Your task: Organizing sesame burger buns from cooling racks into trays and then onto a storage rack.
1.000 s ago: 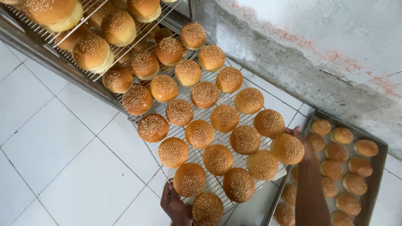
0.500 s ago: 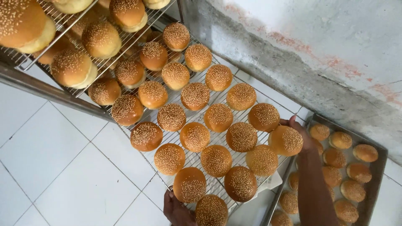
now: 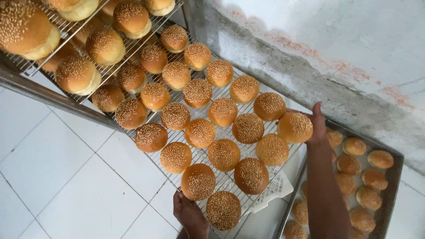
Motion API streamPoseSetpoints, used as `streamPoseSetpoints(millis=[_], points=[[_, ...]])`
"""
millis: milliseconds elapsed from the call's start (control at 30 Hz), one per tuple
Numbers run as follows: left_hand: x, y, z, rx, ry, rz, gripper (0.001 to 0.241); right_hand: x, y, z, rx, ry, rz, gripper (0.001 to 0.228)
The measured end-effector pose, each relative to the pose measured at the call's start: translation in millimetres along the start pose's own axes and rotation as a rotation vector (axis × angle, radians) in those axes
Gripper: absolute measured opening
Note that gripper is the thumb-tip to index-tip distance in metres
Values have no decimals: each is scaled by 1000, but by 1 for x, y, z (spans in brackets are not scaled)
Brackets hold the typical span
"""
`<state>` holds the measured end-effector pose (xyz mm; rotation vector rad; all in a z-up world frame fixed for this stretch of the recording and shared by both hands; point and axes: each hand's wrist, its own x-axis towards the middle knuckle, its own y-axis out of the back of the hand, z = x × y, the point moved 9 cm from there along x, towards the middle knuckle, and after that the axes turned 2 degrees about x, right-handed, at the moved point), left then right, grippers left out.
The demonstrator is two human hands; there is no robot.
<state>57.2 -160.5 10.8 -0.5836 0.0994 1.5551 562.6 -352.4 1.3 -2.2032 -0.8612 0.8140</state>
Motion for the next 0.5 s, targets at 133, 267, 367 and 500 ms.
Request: streamPoseSetpoints(millis=[133, 267, 367, 500], points=[[-9, -16, 19, 7, -12, -27, 25, 17, 12, -5, 124, -47, 6, 110], [2, -15, 8, 18, -43, -61, 25, 48, 39, -4, 159, -80, -29, 102], [10, -22, 2, -46, -59, -80, 22, 29, -16, -17, 169, -3, 25, 101], [-10, -56, 49, -37, 40, -6, 22, 2, -20, 7, 338, 240, -97, 85]])
